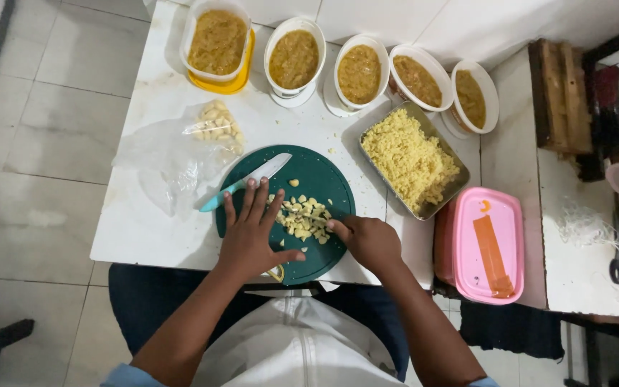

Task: Finely mincing garlic cloves on a cutting board using a kitchen knife in a food preparation area.

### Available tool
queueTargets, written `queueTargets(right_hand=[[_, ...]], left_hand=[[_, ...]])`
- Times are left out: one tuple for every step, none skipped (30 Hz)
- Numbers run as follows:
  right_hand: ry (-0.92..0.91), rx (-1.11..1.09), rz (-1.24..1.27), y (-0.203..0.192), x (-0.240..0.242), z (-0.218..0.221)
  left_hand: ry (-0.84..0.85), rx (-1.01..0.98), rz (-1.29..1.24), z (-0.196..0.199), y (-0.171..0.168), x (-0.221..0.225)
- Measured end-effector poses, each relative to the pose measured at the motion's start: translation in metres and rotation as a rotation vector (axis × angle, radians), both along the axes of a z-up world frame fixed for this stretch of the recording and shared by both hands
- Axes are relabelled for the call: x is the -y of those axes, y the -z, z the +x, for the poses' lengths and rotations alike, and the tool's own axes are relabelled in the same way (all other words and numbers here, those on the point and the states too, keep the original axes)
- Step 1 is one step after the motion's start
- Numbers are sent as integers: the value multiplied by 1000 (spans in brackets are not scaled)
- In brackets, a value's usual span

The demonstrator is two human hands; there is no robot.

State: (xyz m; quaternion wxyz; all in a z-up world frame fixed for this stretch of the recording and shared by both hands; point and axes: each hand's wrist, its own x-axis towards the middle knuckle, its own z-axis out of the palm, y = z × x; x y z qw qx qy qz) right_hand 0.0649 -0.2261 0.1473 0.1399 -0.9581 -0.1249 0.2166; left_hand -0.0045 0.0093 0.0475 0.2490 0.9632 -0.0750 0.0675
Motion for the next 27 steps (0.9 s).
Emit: queueTargets(right_hand=[[0,-3,0,2,0,-4],[-4,-3,18,3,1,-8],[-9,-3,36,4,2,-11],[-10,1,36,11,3,-12],[-4,20,38,18,5,-14],[-2,36,41,26,6,-15],[-7,37,43,31,6,-12],[-12,48,47,36,7,-12],[-18,59,52,40,8,-13],[-18,56,50,39,8,-15],[-9,42,59,37,7,-17],[0,34,72,36,5,-16],[0,37,73,34,3,-14],[-4,26,64,32,2,-13],[-8,14,55,30,2,-13],[-8,13,55,29,2,-11],[-13,12,46,28,1,-10],[-20,8,38,27,0,-9],[-24,3,39,25,0,-10],[-32,-4,33,22,0,-8],[-40,-10,27,19,-1,-6],[-36,-13,27,20,1,-7],[-42,1,40,22,2,-8],[-52,16,54,23,2,-8],[-53,15,53,23,3,-9],[-35,12,56,22,3,-7],[-17,8,59,21,3,-5]], left_hand=[[0,-3,0,-5,-1,0],[-14,-2,4,-8,-2,1],[-28,-1,8,-10,-2,1],[-30,2,8,-11,0,2],[-27,6,11,-12,3,2],[-28,8,15,-13,6,1],[-33,9,16,-10,7,0],[-28,8,8,-10,7,0],[-22,7,-1,-9,8,1],[-23,5,-3,-10,9,2],[-28,12,13,-10,9,3],[-33,26,32,-7,8,3],[-32,30,34,-7,7,4],[-45,21,38,-8,6,6],[-58,12,43,-10,6,8],[-58,11,42,-8,6,8],[-63,1,51,-6,5,9],[-71,-13,61,-8,5,9],[-75,-18,62,-12,8,10],[-69,-7,78,-12,9,9],[-64,5,93,-11,11,8],[-61,3,93,-10,10,7],[-51,-2,75,-9,8,6],[-46,-6,57,-8,7,5],[-46,-7,57,-8,6,4],[-40,-12,26,-7,6,1],[-33,-18,-6,-5,5,-1]])
